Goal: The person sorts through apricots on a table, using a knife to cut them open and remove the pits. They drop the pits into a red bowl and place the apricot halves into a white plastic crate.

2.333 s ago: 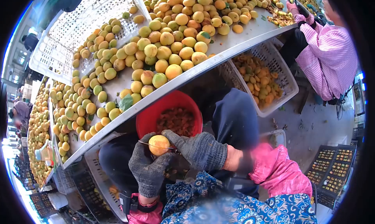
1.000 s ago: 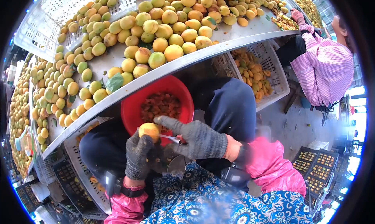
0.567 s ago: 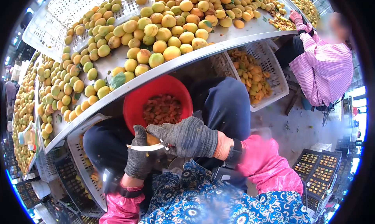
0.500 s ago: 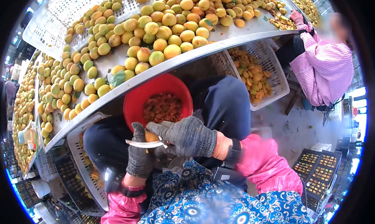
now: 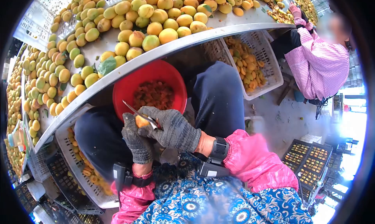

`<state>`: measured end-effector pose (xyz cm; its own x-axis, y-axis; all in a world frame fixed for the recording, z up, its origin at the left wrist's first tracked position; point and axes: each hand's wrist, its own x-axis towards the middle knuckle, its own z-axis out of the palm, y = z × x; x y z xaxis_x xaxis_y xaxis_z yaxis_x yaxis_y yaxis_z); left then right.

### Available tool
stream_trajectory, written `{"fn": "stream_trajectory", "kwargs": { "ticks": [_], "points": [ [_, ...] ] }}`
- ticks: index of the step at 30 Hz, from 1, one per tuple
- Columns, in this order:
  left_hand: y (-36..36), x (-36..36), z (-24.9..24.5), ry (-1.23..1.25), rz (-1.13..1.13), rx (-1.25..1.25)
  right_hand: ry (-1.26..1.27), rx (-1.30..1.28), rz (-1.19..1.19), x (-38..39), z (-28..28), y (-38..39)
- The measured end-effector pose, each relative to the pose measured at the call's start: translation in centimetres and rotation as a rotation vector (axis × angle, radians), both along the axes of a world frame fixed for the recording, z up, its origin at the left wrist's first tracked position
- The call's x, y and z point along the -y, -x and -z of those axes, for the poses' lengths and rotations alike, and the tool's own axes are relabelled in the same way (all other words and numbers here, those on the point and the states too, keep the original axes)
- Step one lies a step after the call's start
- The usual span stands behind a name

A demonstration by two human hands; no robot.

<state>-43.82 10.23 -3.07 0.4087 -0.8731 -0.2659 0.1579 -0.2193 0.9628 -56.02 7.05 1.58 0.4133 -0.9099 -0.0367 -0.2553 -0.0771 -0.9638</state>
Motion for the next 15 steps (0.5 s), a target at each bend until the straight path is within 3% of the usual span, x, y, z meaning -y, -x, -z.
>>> {"fn": "stream_trajectory", "kwargs": {
  "ticks": [1, 2, 6, 7, 8, 9, 11, 13, 14, 15],
  "points": [
    [0.1, 0.1, 0.1, 0.031, -0.019, 0.034, -0.014, 0.039, 0.009, 0.1, 0.4, -0.2],
    [0.3, 0.0, 1.0, 0.079, -0.041, 0.231, -0.108, 0.085, 0.021, 0.3, 0.0, -0.4],
    [0.2, 1.1, -3.3, 0.038, 0.019, 0.001, -0.001, 0.125, 0.084, 0.9, -0.3, -1.3],
    [0.3, 1.0, -3.4, 0.038, 0.017, 0.001, -0.209, 0.056, 0.096, 1.4, -0.8, -1.0],
    [0.5, 0.9, -3.5, 0.141, 0.096, 0.189, -0.416, -0.014, 0.110, 1.6, -1.3, -0.8],
    [0.5, 0.8, -3.6, 0.248, 0.178, 0.379, -0.410, -0.012, 0.114, 1.6, -1.6, -0.9],
    [0.1, 0.9, -3.5, 0.206, 0.227, 0.241, -0.809, 0.334, 0.335, 1.8, -2.3, -0.9],
    [0.2, 1.5, -3.0, 0.264, 0.086, -0.107, -0.876, 0.326, 0.351, 1.9, -3.1, 0.3],
    [0.5, 1.1, -3.2, 0.247, 0.056, -0.336, -0.951, 0.459, 0.299, 1.8, -2.5, 1.1],
    [0.4, 0.9, -3.2, 0.258, 0.051, -0.336, -1.026, 0.592, 0.244, 1.7, -2.2, 1.5]
  ]
}}
